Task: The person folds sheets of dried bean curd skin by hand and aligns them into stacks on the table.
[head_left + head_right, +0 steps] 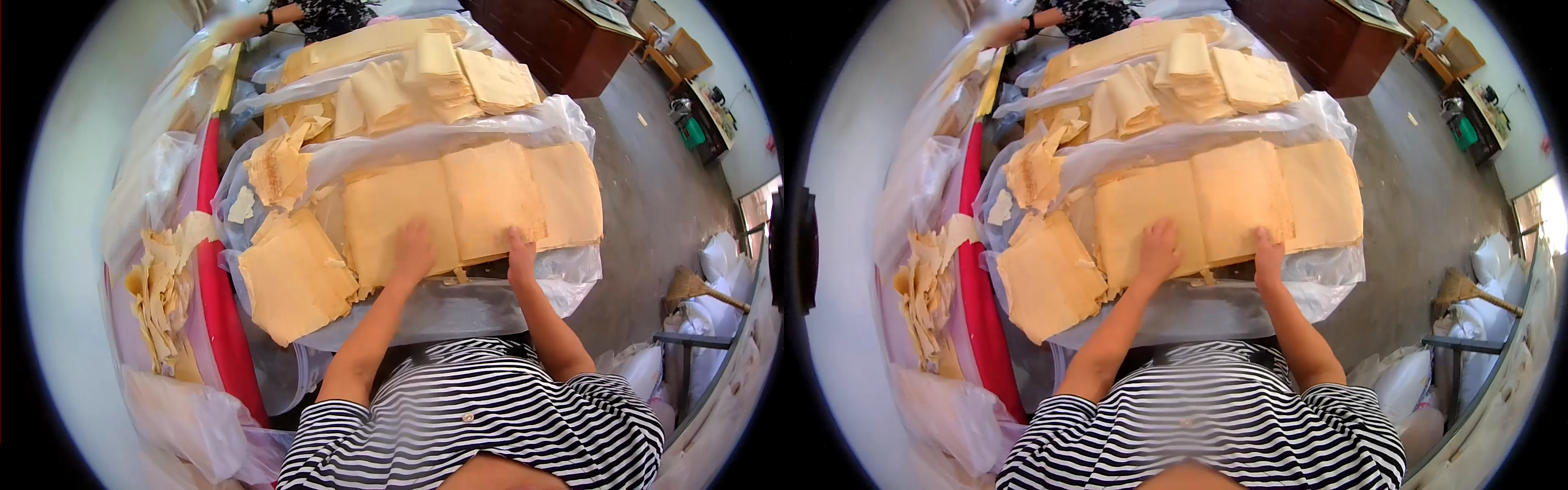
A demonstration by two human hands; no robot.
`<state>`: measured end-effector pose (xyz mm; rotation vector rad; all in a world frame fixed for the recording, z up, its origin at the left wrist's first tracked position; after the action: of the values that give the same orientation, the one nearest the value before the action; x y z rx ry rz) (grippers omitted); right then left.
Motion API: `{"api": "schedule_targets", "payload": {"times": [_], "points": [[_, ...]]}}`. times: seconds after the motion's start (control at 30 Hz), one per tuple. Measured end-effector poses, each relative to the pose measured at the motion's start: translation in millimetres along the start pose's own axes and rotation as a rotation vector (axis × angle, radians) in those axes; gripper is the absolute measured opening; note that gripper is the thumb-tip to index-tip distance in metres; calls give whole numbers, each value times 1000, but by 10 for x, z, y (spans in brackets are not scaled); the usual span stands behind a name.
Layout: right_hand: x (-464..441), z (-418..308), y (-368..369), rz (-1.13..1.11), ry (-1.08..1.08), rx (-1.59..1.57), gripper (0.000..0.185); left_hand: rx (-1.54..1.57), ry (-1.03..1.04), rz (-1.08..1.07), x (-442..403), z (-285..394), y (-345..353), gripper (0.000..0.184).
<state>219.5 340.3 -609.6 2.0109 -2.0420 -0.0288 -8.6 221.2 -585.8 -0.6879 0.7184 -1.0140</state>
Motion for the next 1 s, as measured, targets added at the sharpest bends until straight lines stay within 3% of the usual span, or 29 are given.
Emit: {"api": "schedule_targets", "payload": {"times": [0.1, 0.2, 0.27, 0.4, 0.47, 0.5, 0.53, 0.6, 0.63, 0.7, 0.73, 0.8, 0.83, 0.87, 0.93, 1.0], "points": [[-37, 248, -182, 20, 73, 162, 46, -17, 123, 96, -141, 329, 22, 48], [-138, 365, -200, -40, 103, 103, 47, -24, 321, -48, -361, 753, 283, 50], [-142, 480, -187, -123, 301, 93, 47, -48, 336, -87, -451, 918, 356, 50], [-112, 304, -491, -58, 397, 124, 44, -145, 373, -124, -532, 782, 759, 51], [-316, 32, -802, 53, -68, 250, 43, -178, 369, -127, -511, 793, 784, 52], [-301, -256, -848, 131, -325, 609, 44, -217, 356, -127, -511, 775, 777, 53], [-278, -388, -801, 132, -314, 602, 44, -226, 356, -137, -515, 770, 771, 53], [-121, -873, -369, 54, -625, 850, 43, -216, 331, -169, -519, 765, 742, 54], [-157, -875, -221, 55, -615, 839, 43, -229, 332, -177, -545, 812, 695, 54], [-131, -841, 376, -259, -774, 905, 39, -205, 285, -218, -615, 856, 638, 48], [-221, -763, 482, -254, -774, 889, 39, -221, 289, -219, -653, 836, 640, 48], [-374, -332, 842, -465, -705, 870, 36, -146, 245, -276, -740, 729, 662, 39], [-489, -184, 905, -470, -582, 886, 34, -164, 246, -270, -803, 673, 654, 39], [-544, -147, 958, -471, -594, 871, 34, -68, 168, -233, -908, 564, 611, 36], [-460, -147, 1032, -354, -847, 1261, 36, 28, 87, -199, -1045, 313, 622, 32], [-405, -130, 1038, -332, -875, 1272, 38, 17, -125, 73, -1261, -74, 478, 29]]}}
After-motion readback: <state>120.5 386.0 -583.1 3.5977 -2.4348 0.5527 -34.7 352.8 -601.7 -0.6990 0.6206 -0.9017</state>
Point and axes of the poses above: each hand's wrist, its own x-axis away from the middle knuckle, its own y-axis out of the palm, z = x × y, the point moved 9 cm from there along -x, towards the middle knuckle, and after that the axes turned 6 degrees about x, right-handed, at the moved point
